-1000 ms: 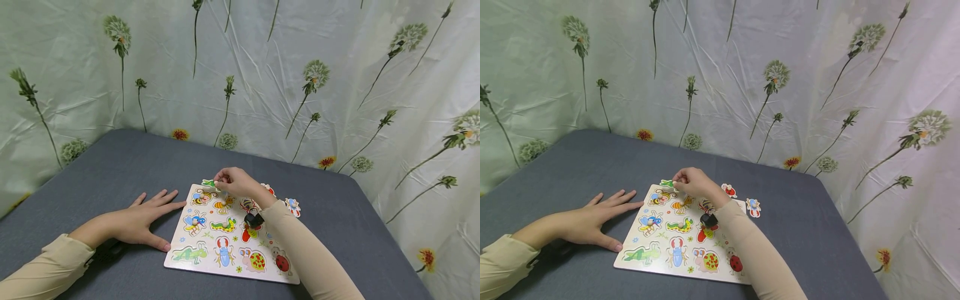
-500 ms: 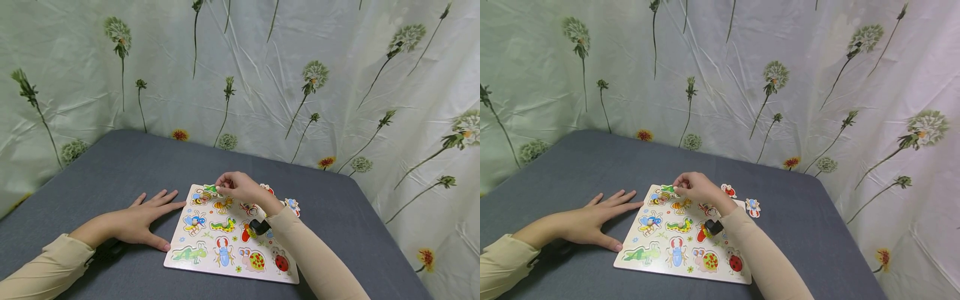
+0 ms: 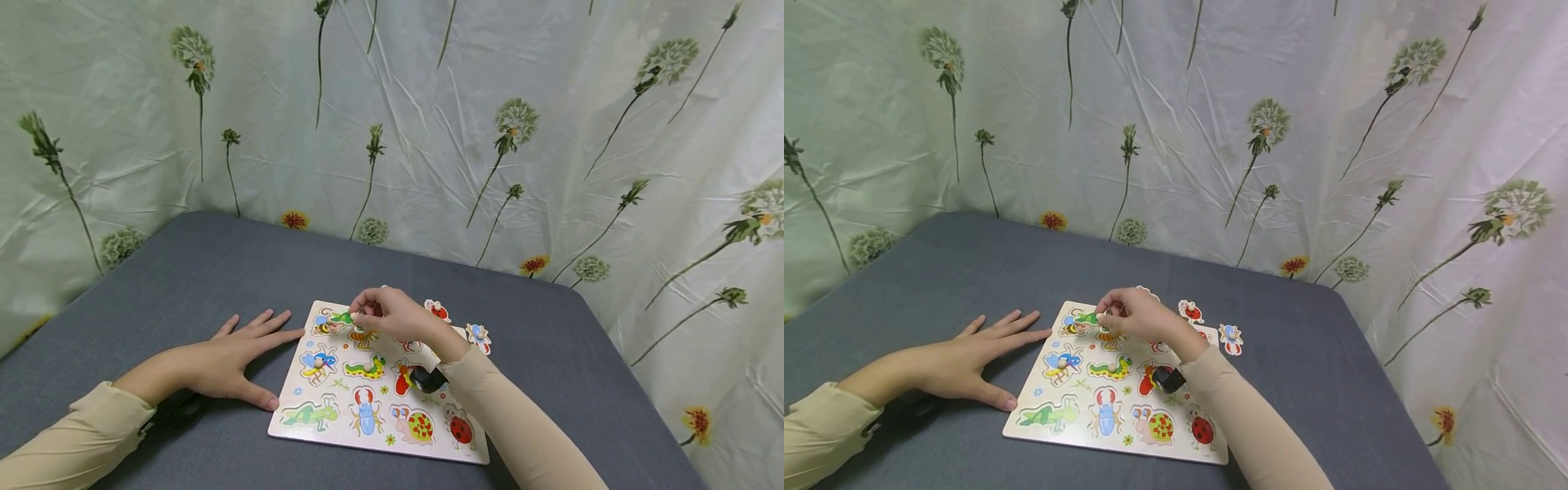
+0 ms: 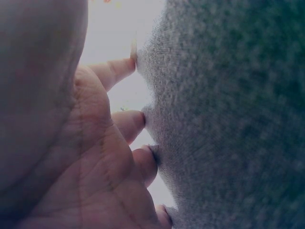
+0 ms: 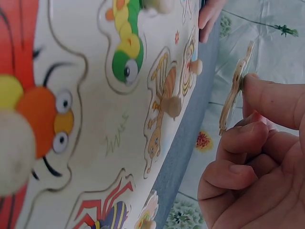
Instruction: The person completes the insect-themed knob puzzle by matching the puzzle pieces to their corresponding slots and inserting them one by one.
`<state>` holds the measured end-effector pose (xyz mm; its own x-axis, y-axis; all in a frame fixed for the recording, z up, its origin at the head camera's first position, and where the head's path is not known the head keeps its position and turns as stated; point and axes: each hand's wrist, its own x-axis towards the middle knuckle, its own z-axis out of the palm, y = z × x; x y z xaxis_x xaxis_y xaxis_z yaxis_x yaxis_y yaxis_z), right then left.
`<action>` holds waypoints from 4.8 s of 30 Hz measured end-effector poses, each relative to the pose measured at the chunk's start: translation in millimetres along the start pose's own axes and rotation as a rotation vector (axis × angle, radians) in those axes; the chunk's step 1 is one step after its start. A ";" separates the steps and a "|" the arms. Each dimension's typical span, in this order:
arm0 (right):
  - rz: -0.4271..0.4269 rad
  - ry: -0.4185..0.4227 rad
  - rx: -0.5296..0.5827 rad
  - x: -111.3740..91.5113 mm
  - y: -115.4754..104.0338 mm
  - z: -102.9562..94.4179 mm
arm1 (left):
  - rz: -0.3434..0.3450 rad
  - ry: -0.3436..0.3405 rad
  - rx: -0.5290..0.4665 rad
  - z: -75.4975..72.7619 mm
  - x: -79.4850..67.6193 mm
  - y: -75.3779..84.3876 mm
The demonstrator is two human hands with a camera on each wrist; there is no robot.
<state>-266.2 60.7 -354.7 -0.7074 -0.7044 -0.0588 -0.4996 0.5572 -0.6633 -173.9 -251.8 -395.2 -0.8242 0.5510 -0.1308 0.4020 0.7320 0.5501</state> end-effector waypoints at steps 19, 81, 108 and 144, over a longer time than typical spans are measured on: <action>-0.098 -0.060 0.028 -21.1 -19.3 15.7 | -0.004 0.002 0.001 0.9 -0.2 -0.1; -0.022 -0.216 0.067 -42.3 -53.1 80.3 | 0.029 0.032 -0.004 0.3 -2.8 -1.5; -0.009 -0.224 0.110 -41.0 -52.4 77.6 | 0.022 0.024 0.000 -1.1 -1.5 -0.9; -0.088 -0.226 0.154 -43.8 -28.7 52.7 | 0.018 0.023 -0.005 0.8 -1.6 -0.1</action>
<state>-194.5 52.4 -372.4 -0.5268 -0.8368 -0.1491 -0.4598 0.4281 -0.7780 -172.3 -252.4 -395.7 -0.8257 0.5547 -0.1022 0.4150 0.7202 0.5560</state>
